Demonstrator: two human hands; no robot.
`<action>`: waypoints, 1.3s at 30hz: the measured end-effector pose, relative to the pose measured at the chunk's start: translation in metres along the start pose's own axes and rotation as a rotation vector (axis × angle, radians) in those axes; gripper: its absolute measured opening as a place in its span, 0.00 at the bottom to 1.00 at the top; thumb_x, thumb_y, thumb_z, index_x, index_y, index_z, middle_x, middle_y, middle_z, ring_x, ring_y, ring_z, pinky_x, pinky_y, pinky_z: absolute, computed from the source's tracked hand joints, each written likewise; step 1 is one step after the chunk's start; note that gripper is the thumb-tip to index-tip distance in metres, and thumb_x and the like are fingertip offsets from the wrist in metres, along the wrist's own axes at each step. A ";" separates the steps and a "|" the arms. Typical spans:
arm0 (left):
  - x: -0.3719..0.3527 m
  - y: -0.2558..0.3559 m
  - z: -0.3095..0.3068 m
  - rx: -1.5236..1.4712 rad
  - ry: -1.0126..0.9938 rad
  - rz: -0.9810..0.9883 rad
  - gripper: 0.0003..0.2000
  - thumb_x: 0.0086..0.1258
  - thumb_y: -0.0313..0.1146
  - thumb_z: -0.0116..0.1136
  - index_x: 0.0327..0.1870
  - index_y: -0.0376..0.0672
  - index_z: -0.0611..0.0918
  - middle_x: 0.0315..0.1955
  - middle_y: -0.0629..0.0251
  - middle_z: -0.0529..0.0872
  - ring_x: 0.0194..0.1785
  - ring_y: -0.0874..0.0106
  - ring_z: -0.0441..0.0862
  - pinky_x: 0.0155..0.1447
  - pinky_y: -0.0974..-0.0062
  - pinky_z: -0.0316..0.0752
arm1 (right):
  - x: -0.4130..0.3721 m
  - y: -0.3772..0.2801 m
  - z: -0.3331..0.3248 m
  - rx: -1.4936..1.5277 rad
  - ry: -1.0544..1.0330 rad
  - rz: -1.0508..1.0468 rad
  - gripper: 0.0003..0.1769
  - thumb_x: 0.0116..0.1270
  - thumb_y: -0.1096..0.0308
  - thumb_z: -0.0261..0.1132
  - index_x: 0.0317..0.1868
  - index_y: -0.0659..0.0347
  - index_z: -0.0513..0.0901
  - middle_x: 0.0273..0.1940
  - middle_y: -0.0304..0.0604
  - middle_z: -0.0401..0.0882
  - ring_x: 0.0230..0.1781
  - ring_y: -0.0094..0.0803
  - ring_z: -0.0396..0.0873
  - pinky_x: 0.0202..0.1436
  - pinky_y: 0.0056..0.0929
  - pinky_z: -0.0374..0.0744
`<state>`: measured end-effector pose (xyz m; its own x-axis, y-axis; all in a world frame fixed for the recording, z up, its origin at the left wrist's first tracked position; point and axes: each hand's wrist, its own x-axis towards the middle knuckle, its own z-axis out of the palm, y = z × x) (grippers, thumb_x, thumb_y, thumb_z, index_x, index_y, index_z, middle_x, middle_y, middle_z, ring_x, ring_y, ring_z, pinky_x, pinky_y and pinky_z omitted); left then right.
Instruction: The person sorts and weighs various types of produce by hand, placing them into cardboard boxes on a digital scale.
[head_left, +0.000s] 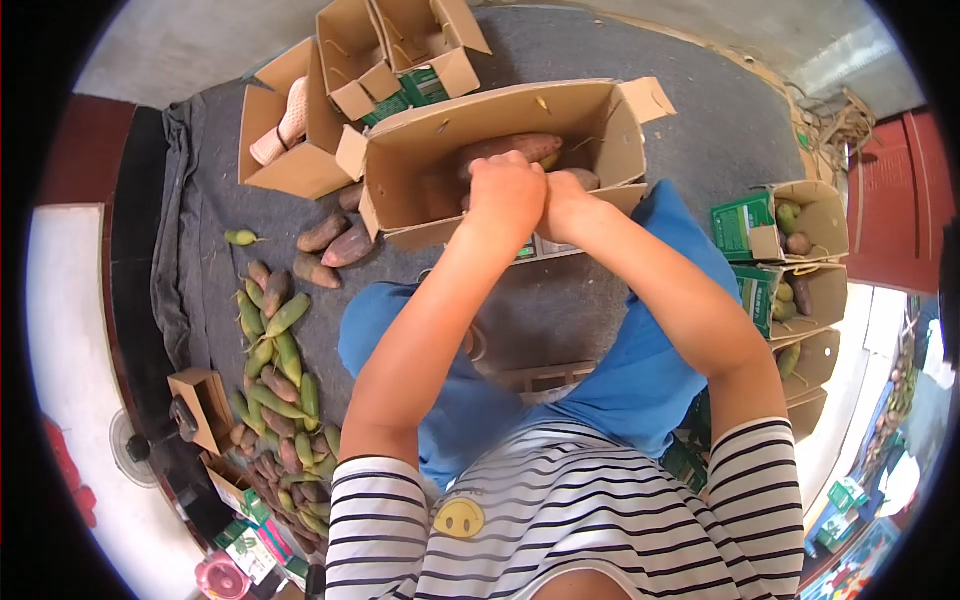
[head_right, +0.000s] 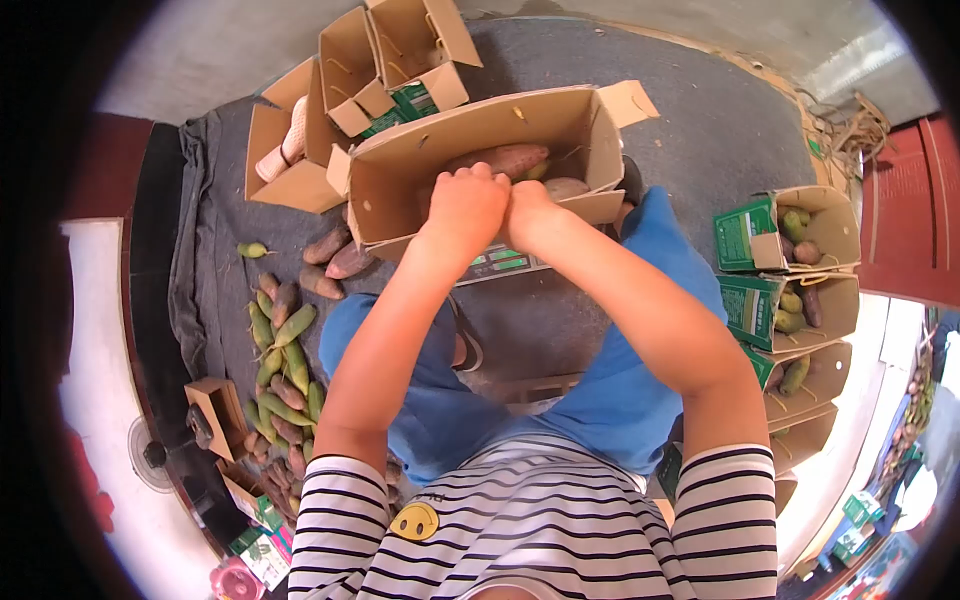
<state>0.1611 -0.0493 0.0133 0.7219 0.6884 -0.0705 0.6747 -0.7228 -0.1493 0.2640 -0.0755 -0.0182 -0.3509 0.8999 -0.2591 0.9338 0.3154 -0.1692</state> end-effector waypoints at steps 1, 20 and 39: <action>0.000 0.001 0.001 0.025 -0.003 -0.005 0.07 0.61 0.32 0.55 0.38 0.45 0.81 0.36 0.62 0.82 0.41 0.64 0.82 0.42 0.65 0.75 | 0.003 0.002 0.007 -0.013 0.008 0.003 0.12 0.62 0.63 0.57 0.44 0.49 0.83 0.46 0.44 0.83 0.46 0.36 0.81 0.43 0.35 0.81; 0.003 -0.002 -0.013 -0.067 -0.152 -0.052 0.12 0.63 0.33 0.55 0.46 0.44 0.80 0.42 0.60 0.81 0.46 0.64 0.81 0.47 0.64 0.74 | 0.001 0.001 -0.008 0.006 -0.155 0.010 0.13 0.62 0.63 0.56 0.43 0.56 0.81 0.43 0.51 0.83 0.43 0.43 0.82 0.43 0.39 0.80; -0.102 -0.164 -0.083 -0.132 0.667 -0.627 0.13 0.70 0.34 0.52 0.52 0.42 0.79 0.45 0.54 0.82 0.46 0.59 0.81 0.48 0.66 0.75 | -0.014 0.032 -0.015 0.091 -0.129 -0.084 0.14 0.63 0.61 0.62 0.41 0.64 0.77 0.37 0.52 0.81 0.44 0.47 0.79 0.47 0.44 0.76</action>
<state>-0.0108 -0.0061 0.1269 0.1304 0.8084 0.5739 0.9544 -0.2592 0.1483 0.2996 -0.0734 -0.0056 -0.4386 0.8238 -0.3591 0.8928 0.3538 -0.2788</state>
